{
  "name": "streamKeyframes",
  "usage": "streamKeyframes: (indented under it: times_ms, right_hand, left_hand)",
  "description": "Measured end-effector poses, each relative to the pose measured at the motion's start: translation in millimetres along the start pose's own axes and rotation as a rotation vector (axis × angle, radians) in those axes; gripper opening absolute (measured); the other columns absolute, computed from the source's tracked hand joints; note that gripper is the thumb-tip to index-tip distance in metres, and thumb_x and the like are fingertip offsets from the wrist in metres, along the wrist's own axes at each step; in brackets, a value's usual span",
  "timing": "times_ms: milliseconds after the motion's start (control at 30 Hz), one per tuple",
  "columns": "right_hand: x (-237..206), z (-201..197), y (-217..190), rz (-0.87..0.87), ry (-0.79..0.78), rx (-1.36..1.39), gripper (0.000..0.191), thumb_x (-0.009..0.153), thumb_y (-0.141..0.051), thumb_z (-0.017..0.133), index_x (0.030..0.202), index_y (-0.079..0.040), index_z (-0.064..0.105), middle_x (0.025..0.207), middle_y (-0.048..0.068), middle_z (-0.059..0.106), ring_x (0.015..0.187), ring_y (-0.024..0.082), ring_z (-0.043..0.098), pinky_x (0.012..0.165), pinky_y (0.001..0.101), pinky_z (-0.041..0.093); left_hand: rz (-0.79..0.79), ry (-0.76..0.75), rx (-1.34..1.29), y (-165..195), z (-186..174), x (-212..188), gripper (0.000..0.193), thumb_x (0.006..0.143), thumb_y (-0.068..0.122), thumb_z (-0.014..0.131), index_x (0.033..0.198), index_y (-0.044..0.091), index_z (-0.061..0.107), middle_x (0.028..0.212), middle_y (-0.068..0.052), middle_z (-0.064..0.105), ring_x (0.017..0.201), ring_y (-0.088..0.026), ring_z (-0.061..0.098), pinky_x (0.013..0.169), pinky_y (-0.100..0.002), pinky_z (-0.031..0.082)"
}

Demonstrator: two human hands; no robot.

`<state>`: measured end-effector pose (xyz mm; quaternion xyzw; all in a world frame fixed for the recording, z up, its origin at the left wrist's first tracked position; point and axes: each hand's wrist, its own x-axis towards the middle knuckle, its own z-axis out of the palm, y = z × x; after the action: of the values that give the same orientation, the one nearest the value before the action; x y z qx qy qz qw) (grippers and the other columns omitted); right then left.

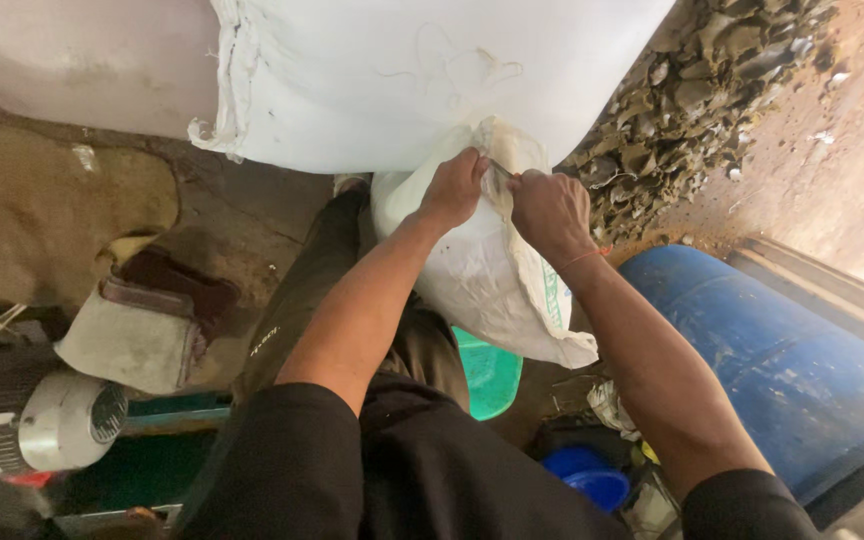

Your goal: The person uses a knife to cut open a large white sack labeled 'AMLA AGRO' and then pulls the sack open by hand to reveal a dark granular material inside.

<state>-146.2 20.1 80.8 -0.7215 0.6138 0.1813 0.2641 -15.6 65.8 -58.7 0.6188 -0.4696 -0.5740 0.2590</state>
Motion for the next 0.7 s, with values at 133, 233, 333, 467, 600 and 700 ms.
streamKeyframes:
  times_ms: [133, 233, 333, 467, 600, 700]
  right_hand:
    - [-1, 12, -9, 0.076, -0.025, 0.045, 0.035, 0.101, -0.03, 0.06, 0.083, -0.004, 0.075, 0.076, 0.026, 0.069, 0.073, 0.044, 0.069, 0.072, 0.0545, 0.053]
    - [9, 18, -18, 0.052, -0.008, 0.033, 0.033, 0.099, -0.03, 0.061, 0.085, -0.004, 0.076, 0.076, 0.026, 0.069, 0.073, 0.045, 0.069, 0.069, 0.0553, 0.053]
    - [13, 14, -21, 0.05, -0.033, 0.044, 0.032, 0.099, -0.029, 0.061, 0.087, -0.004, 0.077, 0.075, 0.026, 0.07, 0.073, 0.044, 0.07, 0.069, 0.0546, 0.053]
    - [9, 4, -20, 0.071, -0.089, -0.011, 0.034, 0.1, -0.03, 0.061, 0.087, -0.003, 0.076, 0.076, 0.025, 0.07, 0.072, 0.042, 0.071, 0.07, 0.0523, 0.054]
    - [19, 8, -25, -0.008, -0.008, 0.072, 0.027, 0.099, -0.029, 0.061, 0.097, -0.007, 0.078, 0.074, 0.025, 0.07, 0.071, 0.043, 0.07, 0.067, 0.0545, 0.052]
    - [23, 14, -25, -0.029, -0.005, 0.028, 0.029, 0.097, -0.028, 0.062, 0.087, -0.006, 0.077, 0.076, 0.025, 0.07, 0.074, 0.045, 0.069, 0.071, 0.0546, 0.053]
  left_hand:
    - [0.104, -0.014, 0.019, -6, -5, -12, 0.026, 0.105, 0.025, 0.05, 0.095, 0.001, 0.054, 0.083, -0.028, 0.066, 0.084, -0.05, 0.063, 0.072, -0.059, 0.046]
    - [0.113, 0.007, -0.026, -2, -7, -16, 0.024, 0.105, 0.023, 0.05, 0.092, 0.002, 0.054, 0.082, -0.026, 0.067, 0.083, -0.049, 0.064, 0.071, -0.056, 0.048]
    - [0.062, -0.027, -0.048, 5, -13, -18, 0.024, 0.104, 0.023, 0.05, 0.092, 0.002, 0.054, 0.081, -0.024, 0.067, 0.08, -0.047, 0.065, 0.069, -0.056, 0.048]
    - [-0.005, -0.051, -0.069, 10, -18, -21, 0.025, 0.104, 0.023, 0.052, 0.091, 0.002, 0.053, 0.079, -0.024, 0.065, 0.077, -0.047, 0.063, 0.069, -0.055, 0.047]
    - [0.093, 0.012, -0.052, 9, -16, -22, 0.022, 0.104, 0.022, 0.051, 0.095, 0.002, 0.053, 0.082, -0.024, 0.065, 0.082, -0.049, 0.061, 0.069, -0.057, 0.044]
    - [0.114, 0.014, -0.074, 4, -20, -25, 0.023, 0.105, 0.022, 0.051, 0.093, 0.003, 0.053, 0.084, -0.025, 0.065, 0.084, -0.048, 0.061, 0.071, -0.057, 0.045]
